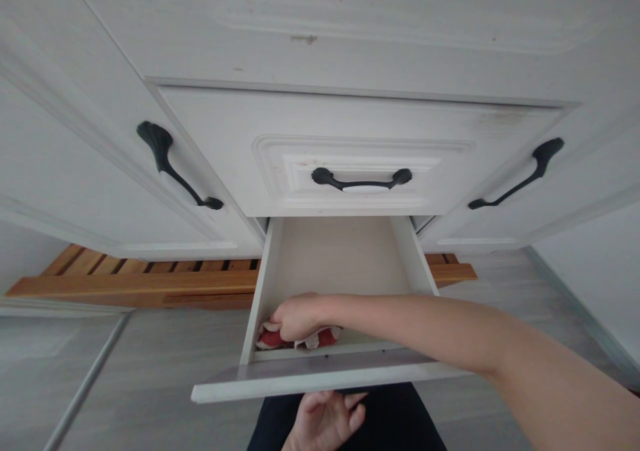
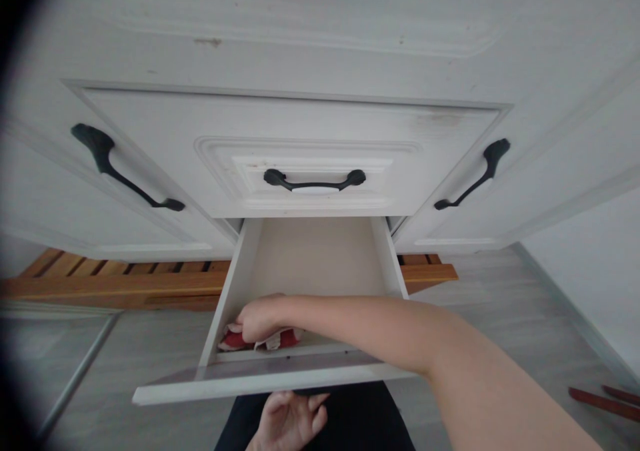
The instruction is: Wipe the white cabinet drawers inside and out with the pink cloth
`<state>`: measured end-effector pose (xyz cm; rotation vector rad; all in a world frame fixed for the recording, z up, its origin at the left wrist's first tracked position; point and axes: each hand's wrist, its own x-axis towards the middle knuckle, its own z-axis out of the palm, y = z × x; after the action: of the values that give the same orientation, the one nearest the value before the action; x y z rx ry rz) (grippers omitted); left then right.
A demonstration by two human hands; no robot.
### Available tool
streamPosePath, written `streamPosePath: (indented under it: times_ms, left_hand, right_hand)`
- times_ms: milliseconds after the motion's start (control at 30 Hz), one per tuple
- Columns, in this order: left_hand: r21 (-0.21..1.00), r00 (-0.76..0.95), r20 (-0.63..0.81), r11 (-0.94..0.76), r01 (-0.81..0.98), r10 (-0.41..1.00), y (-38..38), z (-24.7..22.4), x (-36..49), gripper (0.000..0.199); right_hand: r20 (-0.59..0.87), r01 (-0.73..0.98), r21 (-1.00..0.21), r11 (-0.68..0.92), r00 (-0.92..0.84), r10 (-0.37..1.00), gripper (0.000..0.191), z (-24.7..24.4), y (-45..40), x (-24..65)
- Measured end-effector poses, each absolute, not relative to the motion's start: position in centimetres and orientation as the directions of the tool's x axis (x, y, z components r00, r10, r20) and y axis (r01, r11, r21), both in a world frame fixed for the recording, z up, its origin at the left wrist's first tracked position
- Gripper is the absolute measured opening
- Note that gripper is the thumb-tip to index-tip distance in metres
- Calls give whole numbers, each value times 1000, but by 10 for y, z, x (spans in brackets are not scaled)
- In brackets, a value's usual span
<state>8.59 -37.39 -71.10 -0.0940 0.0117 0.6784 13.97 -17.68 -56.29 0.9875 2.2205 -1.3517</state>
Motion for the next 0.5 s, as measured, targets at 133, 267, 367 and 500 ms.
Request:
streamPosePath:
  times_ms: [133,267,367,500]
  left_hand:
    - [-99,775,-33,769,-631,631,-374,-716,84,26]
    - [-116,765,-16,759,-641,644,-372,-716,83,26]
    - [-113,766,-7,761,-639,643,-371,-716,82,28]
    - [-110,767,10,763,-636,641,-371,-719,81,27]
  right_hand:
    - [-600,611,-792,21,-784,160,58,-576,-171,162]
    - [-509,475,-795,-377,-861,-12,67,-591,-167,191]
    - [-568,487,-722,-491,-823,19,55,-601,-170,223]
    - [-701,617,-658,-430,-711,51,39,-604,-178,286]
